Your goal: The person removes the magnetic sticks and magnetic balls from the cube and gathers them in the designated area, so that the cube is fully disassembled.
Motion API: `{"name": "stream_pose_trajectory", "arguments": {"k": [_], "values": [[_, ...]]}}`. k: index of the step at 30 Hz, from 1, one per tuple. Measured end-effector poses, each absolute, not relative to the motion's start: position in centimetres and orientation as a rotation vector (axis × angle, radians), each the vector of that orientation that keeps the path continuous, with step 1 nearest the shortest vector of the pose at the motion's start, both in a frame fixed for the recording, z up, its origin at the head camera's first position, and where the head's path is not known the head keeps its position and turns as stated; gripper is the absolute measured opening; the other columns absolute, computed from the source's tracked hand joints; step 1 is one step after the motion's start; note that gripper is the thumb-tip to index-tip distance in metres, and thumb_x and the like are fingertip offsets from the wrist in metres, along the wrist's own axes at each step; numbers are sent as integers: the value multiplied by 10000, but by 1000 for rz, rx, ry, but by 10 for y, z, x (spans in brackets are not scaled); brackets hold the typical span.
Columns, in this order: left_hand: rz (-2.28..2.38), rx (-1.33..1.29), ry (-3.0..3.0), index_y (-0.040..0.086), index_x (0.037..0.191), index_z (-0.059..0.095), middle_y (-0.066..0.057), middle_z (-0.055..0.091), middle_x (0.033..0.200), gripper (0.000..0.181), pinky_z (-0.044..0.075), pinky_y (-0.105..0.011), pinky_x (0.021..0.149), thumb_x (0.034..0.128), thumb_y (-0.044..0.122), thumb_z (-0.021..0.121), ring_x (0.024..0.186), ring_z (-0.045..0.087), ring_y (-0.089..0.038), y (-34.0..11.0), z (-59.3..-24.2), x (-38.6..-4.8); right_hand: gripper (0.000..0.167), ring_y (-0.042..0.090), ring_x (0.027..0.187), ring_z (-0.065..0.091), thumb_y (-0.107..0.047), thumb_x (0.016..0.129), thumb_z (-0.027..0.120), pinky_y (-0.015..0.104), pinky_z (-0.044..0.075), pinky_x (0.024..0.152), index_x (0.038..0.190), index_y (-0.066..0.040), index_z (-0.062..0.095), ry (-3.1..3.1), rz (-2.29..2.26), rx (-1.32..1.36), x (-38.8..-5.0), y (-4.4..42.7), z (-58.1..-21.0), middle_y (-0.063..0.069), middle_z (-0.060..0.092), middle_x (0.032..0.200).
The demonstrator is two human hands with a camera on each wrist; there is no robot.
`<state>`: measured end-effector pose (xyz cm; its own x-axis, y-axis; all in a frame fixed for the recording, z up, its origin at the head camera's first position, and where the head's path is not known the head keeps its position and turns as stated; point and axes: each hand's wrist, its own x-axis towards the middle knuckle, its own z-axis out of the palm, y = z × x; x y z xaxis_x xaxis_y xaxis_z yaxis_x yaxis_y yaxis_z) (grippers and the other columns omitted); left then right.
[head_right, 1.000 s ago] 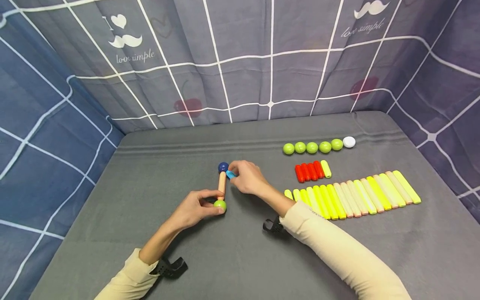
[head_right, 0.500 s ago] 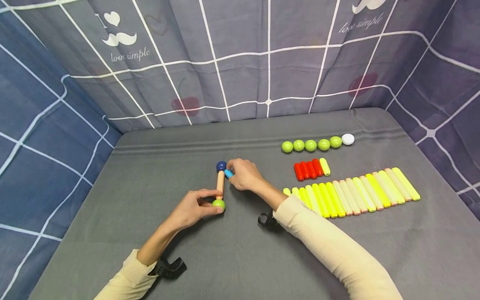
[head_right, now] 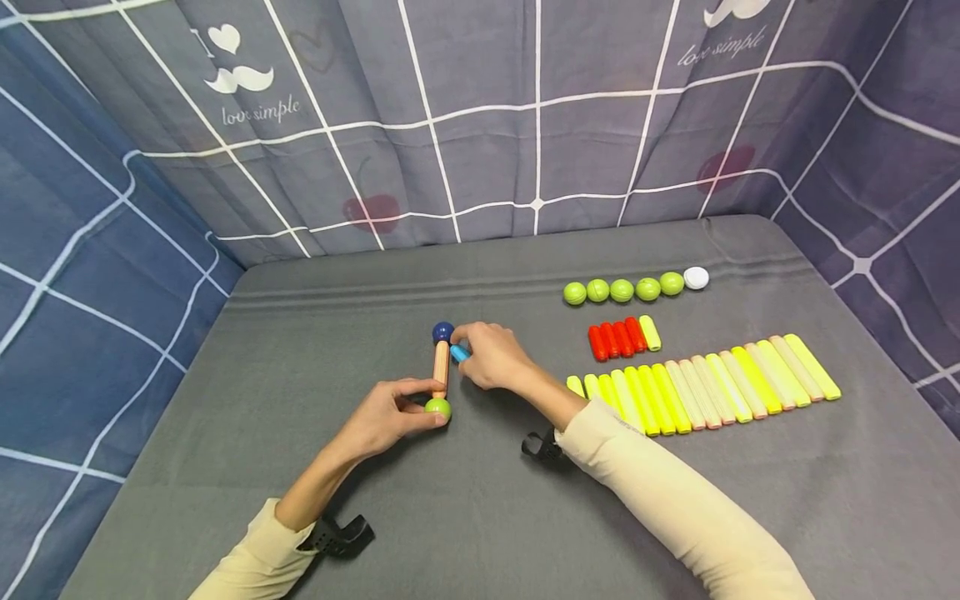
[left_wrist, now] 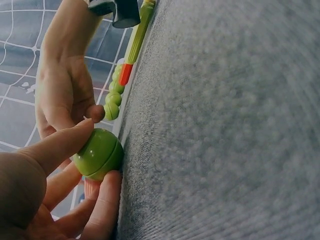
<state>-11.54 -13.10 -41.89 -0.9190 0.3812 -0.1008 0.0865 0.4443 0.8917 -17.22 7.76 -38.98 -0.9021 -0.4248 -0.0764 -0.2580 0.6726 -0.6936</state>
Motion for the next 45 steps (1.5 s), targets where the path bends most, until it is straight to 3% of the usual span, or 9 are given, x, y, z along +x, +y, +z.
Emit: {"name": "stream_pose_trajectory", "arguments": {"k": [5,9,19,25,36,45], "values": [[1461,401,2418,67,1205,710,-80,667,1146,432,531,-302,639,801,154,838,717,641,-142,-132,-419,-115,405,134,473,611,-3,895,642,303,517,484,1295,-65,625,2625,-1162,-538,-167,89,-388,76,620,899],[1452,393,2428,76,1203,714,-72,669,1147,433,535,-307,654,797,155,842,742,641,-141,-132,-419,-115,399,159,486,615,0,901,662,315,530,478,1295,-34,607,2601,-1233,-535,-164,104,-384,130,627,953],[1446,412,2451,82,1195,720,-65,674,1148,434,534,-300,655,786,145,849,756,635,-143,-131,-418,-116,383,299,652,643,-8,878,699,337,552,500,1247,4,595,2655,-1280,-429,-158,163,-374,173,620,979],[1448,436,2454,78,1196,719,-61,678,1151,434,537,-295,671,787,139,849,773,636,-143,-131,-418,-116,373,226,568,620,-36,892,699,344,548,502,1239,25,577,2727,-1218,-361,-157,194,-369,199,608,994],[1462,435,2445,69,1185,721,-57,683,1126,427,532,-282,653,783,134,850,756,636,-142,-131,-419,-115,316,183,550,591,-23,883,704,337,538,517,1160,30,562,2784,-1073,-305,-161,217,-380,137,582,909],[1445,421,2467,82,1178,727,-44,680,1131,424,529,-289,662,778,142,855,763,631,-135,-131,-420,-115,219,211,702,527,7,808,742,350,419,639,995,12,628,2956,-939,-427,-164,218,-390,62,576,785]]}}
